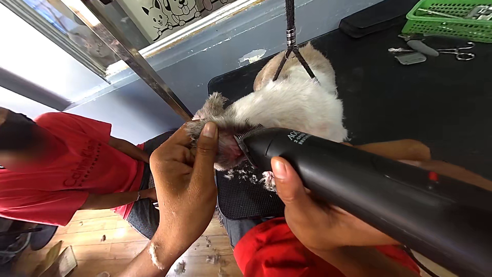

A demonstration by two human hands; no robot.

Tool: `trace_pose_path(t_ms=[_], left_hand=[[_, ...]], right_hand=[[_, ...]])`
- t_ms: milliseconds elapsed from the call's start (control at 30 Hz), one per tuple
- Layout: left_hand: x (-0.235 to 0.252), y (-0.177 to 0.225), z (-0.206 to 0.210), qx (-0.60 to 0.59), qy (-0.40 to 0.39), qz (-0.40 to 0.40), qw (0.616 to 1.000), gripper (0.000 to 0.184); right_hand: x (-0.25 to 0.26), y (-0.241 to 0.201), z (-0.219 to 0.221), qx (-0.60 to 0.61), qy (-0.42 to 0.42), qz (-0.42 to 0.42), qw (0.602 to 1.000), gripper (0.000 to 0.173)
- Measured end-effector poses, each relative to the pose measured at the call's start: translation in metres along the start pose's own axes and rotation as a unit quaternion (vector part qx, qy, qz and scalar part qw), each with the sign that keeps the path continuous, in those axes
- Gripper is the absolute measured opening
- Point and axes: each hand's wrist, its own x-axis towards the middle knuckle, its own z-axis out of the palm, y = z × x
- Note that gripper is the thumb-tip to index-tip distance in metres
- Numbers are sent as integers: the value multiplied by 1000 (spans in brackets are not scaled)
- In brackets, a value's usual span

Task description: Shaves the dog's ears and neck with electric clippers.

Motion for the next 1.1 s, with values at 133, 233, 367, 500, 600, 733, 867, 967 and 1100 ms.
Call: trace_pose_path(t_ms=[133, 233, 367, 500, 600, 733, 867, 967, 1100], left_hand=[[-3, -1, 2, 1, 7, 2, 1000, 20], [-5, -1, 3, -3, 7, -1, 1000, 21], [-2, -3, 3, -15, 8, -12, 1000, 23], [-1, -4, 3, -23, -4, -18, 1000, 27], [-1, -1, 3, -9, -19, -18, 1000, 33], [1, -2, 2, -29, -8, -24, 999, 32], [1, -5, 1, -52, -6, -30, 998, 34], [3, -5, 0, -56, -11, -38, 998, 37], [2, -2, 3, -29, -18, -21, 999, 38]], right_hand=[[12, -3, 10, -12, -60, -3, 998, 54], [22, -2, 15, -25, -77, -12, 997, 52], [17, -5, -3, -18, -72, -9, 997, 49], [12, -9, -17, 47, -131, 18, 990, 34], [8, 8, -25, 63, -158, 13, 985, 32], [19, 12, 19, 39, -74, -19, 996, 45], [24, 6, 10, 28, -98, -23, 995, 46], [21, -1, -14, 54, -155, 2, 986, 36], [19, 7, -15, 81, -188, -4, 979, 37]])
